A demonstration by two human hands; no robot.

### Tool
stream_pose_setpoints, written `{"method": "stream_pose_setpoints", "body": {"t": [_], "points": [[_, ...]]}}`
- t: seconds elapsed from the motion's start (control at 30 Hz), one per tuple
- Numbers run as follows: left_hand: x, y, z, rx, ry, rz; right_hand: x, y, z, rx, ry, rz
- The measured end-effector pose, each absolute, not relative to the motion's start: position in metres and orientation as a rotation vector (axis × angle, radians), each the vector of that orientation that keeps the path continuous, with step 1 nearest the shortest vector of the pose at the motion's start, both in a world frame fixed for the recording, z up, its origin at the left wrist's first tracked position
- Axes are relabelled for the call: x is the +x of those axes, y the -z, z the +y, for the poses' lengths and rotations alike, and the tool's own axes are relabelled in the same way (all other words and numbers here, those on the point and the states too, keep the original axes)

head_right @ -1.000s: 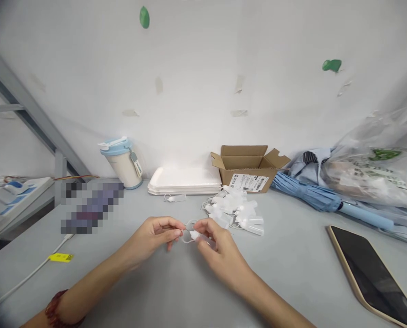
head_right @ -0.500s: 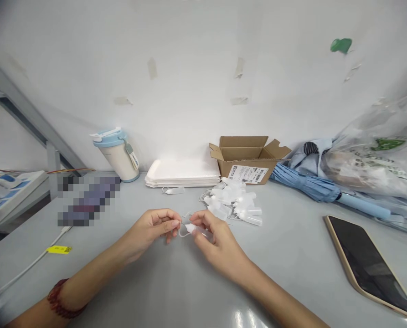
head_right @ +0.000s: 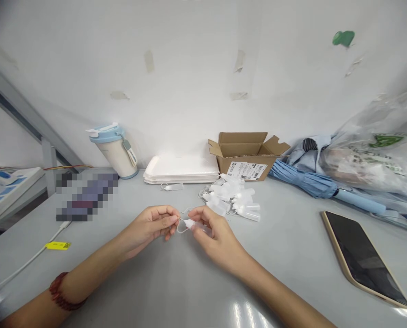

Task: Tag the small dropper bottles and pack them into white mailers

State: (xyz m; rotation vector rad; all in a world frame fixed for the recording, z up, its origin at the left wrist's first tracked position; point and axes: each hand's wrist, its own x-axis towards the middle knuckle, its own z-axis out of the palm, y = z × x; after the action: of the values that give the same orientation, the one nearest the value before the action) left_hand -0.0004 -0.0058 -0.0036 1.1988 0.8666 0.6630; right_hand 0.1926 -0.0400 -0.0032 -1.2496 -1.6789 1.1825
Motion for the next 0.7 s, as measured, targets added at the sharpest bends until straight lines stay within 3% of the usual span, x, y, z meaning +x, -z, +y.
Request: {"method": "stream_pose_setpoints", "body": {"t": [0.7], "points": [[0.0039,0.0105,-0.0102,1.536,-0.678,0.987,0.194,0.0097,-0.0396,-1.203,-1.037,-1.873]]}}
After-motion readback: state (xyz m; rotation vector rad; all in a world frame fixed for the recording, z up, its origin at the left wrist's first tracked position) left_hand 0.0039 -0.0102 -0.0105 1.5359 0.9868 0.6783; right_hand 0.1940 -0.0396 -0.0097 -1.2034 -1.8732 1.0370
